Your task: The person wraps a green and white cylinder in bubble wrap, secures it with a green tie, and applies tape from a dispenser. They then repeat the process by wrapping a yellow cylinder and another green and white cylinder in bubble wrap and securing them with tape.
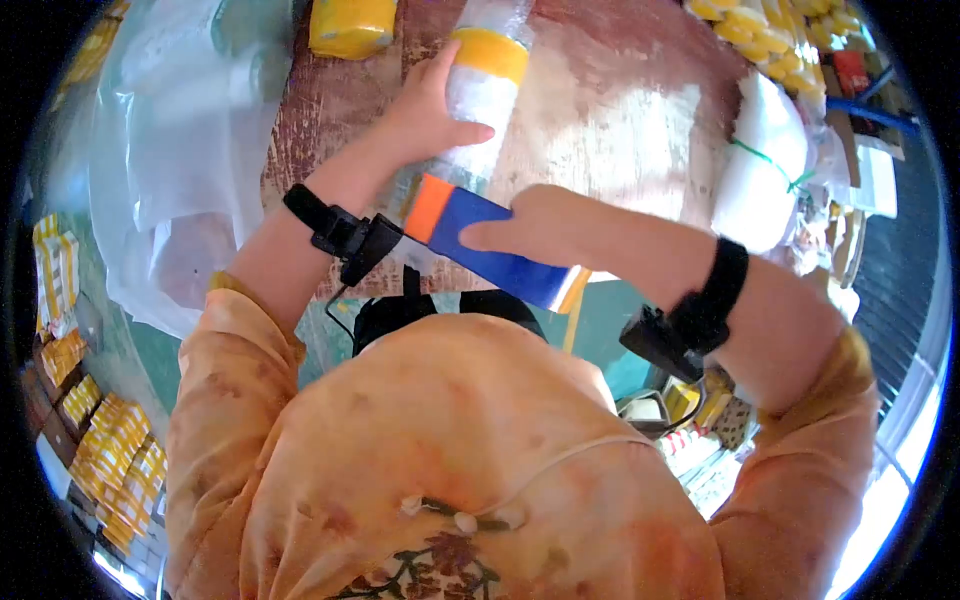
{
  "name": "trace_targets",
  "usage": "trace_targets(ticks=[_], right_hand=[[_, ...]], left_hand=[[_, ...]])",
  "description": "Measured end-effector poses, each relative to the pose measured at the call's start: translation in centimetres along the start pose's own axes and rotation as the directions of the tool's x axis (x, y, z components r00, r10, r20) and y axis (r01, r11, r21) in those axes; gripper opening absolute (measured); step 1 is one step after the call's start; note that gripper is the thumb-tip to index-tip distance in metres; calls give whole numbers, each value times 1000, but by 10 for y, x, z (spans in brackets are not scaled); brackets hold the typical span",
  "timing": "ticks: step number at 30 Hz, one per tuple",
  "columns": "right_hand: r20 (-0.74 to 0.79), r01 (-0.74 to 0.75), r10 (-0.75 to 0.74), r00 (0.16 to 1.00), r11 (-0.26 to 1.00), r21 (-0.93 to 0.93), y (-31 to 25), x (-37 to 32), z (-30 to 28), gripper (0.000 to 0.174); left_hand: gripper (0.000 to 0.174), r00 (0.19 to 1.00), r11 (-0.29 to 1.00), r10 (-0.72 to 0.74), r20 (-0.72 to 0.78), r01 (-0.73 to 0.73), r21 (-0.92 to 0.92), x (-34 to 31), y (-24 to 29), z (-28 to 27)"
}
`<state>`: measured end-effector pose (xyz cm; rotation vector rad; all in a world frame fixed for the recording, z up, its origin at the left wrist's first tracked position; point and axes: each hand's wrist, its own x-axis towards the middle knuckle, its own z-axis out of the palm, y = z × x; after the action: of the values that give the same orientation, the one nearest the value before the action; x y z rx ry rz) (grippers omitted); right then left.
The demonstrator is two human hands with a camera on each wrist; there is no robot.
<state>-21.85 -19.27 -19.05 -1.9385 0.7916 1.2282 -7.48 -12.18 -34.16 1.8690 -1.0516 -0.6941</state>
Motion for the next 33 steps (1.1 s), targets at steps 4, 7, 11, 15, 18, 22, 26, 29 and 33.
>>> trace_targets(ticks=[4,7,11,15,18,22,26,29,33], right_hand=[[-57,100,-93,994,986,134,39,3,13,63],[-79,161,-149,986,969,187,50,13,18,60],[-76,206,-193,978,949,239,62,18,20,57],[-23,201,-203,979,936,290,60,19,17,55],[11,233,-242,970,942,243,60,24,12,54],[22,180,-189,982,960,215,55,17,9,54],[28,101,-110,994,970,221,88,4,13,48],[42,51,-60,997,980,193,124,15,14,45],[5,92,-94,996,986,138,117,24,9,53]], left_hand=[[105,1000,1000,5,20,-5,19,-3,0,0],[91,995,991,23,98,-10,-135,-19,2,-16],[70,992,925,53,114,-6,-379,-68,0,-17],[68,998,957,-5,64,23,-291,-89,2,-5],[66,998,956,57,0,-54,-287,-88,3,0],[68,992,969,109,65,-91,-229,-84,2,-5],[70,992,988,73,102,-58,-146,-84,6,-2],[69,994,979,69,84,-52,-198,-88,1,-6],[65,985,985,153,82,-145,-96,-80,7,-16]])
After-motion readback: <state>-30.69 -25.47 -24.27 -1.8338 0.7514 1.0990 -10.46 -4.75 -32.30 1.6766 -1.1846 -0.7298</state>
